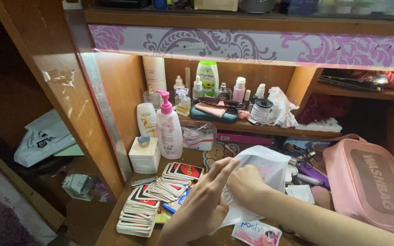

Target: The person organizes tangled cables on a cluttered desk. They measure a red ribbon with a ruler, then coil white and green cables and place them into a clear plastic bag. The desk contains cosmetics, cards, and a pink wash bag.

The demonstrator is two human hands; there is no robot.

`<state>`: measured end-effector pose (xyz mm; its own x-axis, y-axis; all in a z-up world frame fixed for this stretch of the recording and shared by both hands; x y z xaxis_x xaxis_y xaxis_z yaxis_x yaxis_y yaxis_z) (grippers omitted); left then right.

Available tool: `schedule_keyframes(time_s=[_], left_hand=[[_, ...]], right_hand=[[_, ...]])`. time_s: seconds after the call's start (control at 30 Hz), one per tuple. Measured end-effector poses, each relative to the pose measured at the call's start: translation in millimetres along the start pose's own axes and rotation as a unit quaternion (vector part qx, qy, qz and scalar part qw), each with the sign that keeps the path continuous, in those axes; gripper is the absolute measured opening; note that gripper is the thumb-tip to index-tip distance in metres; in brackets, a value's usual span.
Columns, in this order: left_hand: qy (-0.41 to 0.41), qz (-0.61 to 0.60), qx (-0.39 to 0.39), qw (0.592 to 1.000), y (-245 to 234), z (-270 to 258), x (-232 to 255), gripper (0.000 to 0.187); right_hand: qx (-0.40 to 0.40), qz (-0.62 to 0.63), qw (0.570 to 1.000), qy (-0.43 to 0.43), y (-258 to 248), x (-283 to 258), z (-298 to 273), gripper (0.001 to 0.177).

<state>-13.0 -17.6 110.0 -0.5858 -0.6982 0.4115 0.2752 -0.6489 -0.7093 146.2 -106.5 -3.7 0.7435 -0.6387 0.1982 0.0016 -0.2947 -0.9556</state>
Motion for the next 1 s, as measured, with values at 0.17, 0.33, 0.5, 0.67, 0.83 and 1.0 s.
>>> schedule_keyframes(time_s=[0.17,0.33,0.5,0.67,0.83,1.0], left_hand=[[-0.011,-0.004,-0.031,0.999,15,5,-5,0.094],[0.031,-0.006,-0.025,0.999,18,4,-3,0.097],[0.048,-0.044,-0.022,0.998,5,2,2,0.094],[0.054,-0.065,-0.033,0.996,4,-2,-3,0.093],[0.007,-0.11,0.007,0.994,-22,-2,-36,0.084],[-0.074,-0.253,-0.011,0.964,-45,-1,-94,0.081]], right_hand=[[0.062,0.042,0.994,-0.085,2,-6,2,0.016],[0.089,0.049,0.984,-0.147,2,-15,-1,0.032],[0.119,0.055,0.969,-0.211,-5,-26,-7,0.05],[0.152,0.056,0.95,-0.268,-25,-33,-15,0.067],[0.182,0.059,0.928,-0.321,-47,-39,-27,0.085],[0.109,0.167,0.927,-0.318,-138,-32,-80,0.032]])
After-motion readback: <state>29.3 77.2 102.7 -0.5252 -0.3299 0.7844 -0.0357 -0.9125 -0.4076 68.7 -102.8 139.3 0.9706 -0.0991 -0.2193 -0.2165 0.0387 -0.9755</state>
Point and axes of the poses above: each hand's wrist, its own z-axis towards the middle knuckle, its own y-axis out of the palm, x = y × z, the point moved 4 cm from there along z, towards the middle knuckle, and after that the axes turned 11 degrees about z, right-handed, at the moved point
